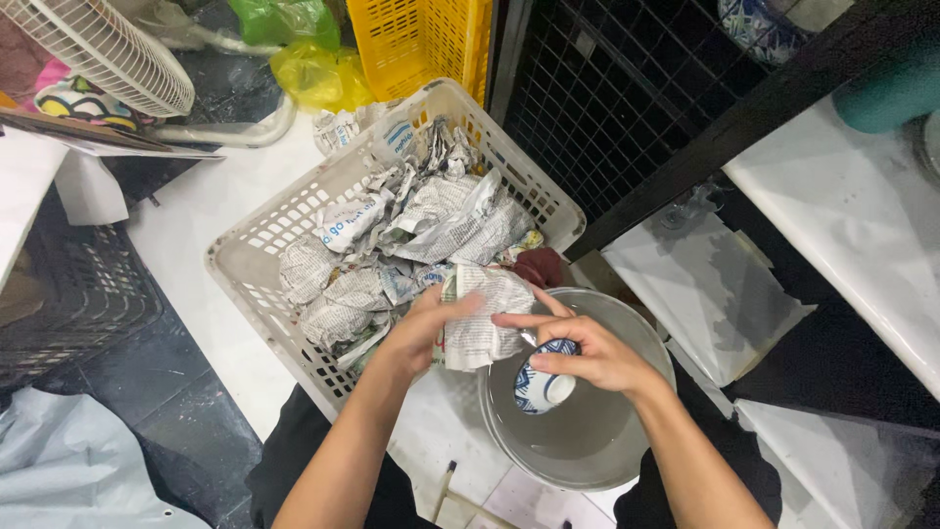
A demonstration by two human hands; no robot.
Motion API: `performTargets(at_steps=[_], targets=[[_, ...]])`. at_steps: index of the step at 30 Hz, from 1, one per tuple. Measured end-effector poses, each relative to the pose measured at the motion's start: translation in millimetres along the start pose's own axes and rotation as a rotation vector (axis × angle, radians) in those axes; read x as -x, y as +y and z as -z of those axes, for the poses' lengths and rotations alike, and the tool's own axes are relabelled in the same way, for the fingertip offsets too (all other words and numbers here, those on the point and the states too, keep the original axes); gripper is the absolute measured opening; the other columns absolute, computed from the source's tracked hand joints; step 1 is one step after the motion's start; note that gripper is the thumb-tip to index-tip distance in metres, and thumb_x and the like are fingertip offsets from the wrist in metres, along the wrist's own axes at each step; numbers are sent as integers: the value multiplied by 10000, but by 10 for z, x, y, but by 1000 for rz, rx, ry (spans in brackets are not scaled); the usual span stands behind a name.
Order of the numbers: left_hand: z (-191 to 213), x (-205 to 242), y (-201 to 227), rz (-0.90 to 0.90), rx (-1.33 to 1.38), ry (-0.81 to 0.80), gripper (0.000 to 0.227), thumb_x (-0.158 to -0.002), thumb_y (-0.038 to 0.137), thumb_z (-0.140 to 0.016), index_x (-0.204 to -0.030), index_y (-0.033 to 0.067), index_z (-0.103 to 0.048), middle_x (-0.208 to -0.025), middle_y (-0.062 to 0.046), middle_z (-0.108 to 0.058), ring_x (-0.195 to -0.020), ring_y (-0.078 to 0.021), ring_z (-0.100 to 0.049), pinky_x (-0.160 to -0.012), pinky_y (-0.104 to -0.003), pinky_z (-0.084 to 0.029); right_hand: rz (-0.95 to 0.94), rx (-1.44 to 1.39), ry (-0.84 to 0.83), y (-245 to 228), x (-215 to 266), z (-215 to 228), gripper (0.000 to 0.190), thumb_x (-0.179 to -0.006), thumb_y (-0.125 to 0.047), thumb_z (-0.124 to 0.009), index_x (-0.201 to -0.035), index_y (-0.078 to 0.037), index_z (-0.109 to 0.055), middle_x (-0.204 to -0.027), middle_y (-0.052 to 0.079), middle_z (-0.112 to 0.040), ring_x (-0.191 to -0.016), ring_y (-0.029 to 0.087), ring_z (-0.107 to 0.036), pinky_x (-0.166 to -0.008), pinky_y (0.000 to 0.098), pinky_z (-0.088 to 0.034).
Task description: The person sits on the floor and repeatedly unwraps various dishes, including cups, glasses, and bowls, from newspaper. They place the unwrapped items onto a nearby shelf and return the crumpled newspaper to a basket.
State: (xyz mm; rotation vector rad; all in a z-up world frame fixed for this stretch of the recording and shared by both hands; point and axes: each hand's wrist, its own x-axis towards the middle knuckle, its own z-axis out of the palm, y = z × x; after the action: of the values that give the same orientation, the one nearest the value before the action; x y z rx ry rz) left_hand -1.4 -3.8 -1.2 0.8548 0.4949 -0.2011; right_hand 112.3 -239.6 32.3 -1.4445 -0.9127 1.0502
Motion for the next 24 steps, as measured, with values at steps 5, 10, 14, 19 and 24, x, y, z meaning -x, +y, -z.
performTargets(at_steps=[5,10,14,19,24], targets=[[-15,-43,-95,-13,-5,57,458,-905,106,-692,-1340,10,-586,-1246,-136,-700,-1111,-252,-688,-915,-391,-587,46,-44,-38,4,-34,-13,228,-909,-207,-724,-758,-41,-686,-1556,151,-541,-1580,348,-245,-1246,522,-115],[-64,-42,-69,-7,116,4,504,-971,160,-616,-1442,22,-502,-1330,-129,-662,-1176,-228,-672,-970,-385,-572,-105,-244,58,-11,-28,-26,210,-911,-196,-697,-816,-11,-723,-1460,179,-643,-1252,250,-640,-1058,394,-472],[-121,3,-23,-285,-226,-40,810,-944,114,-673,-1600,118,-198,-1442,-110,-595,-1271,-187,-610,-1069,-329,-486,-146,-336,142,15,-31,-35,216,-911,-185,-694,-831,10,-738,-1428,207,-669,-1138,241,-689,-956,376,-537],[-124,64,45,-563,-322,-137,1085,-799,26,-813,-1593,168,-86,-1558,-66,-425,-1356,-173,-489,-1123,-311,-400,-76,-293,181,1,1,13,207,-917,-174,-710,-796,-7,-715,-1433,207,-669,-1218,239,-667,-1013,386,-518],[-89,110,59,-563,-712,-126,795,-821,42,-833,-1533,126,-489,-1544,-172,-548,-1413,-246,-512,-1170,-365,-380,9,-137,201,-12,17,26,185,-896,-167,-709,-802,-12,-745,-1455,198,-635,-1297,262,-609,-1074,397,-463]])
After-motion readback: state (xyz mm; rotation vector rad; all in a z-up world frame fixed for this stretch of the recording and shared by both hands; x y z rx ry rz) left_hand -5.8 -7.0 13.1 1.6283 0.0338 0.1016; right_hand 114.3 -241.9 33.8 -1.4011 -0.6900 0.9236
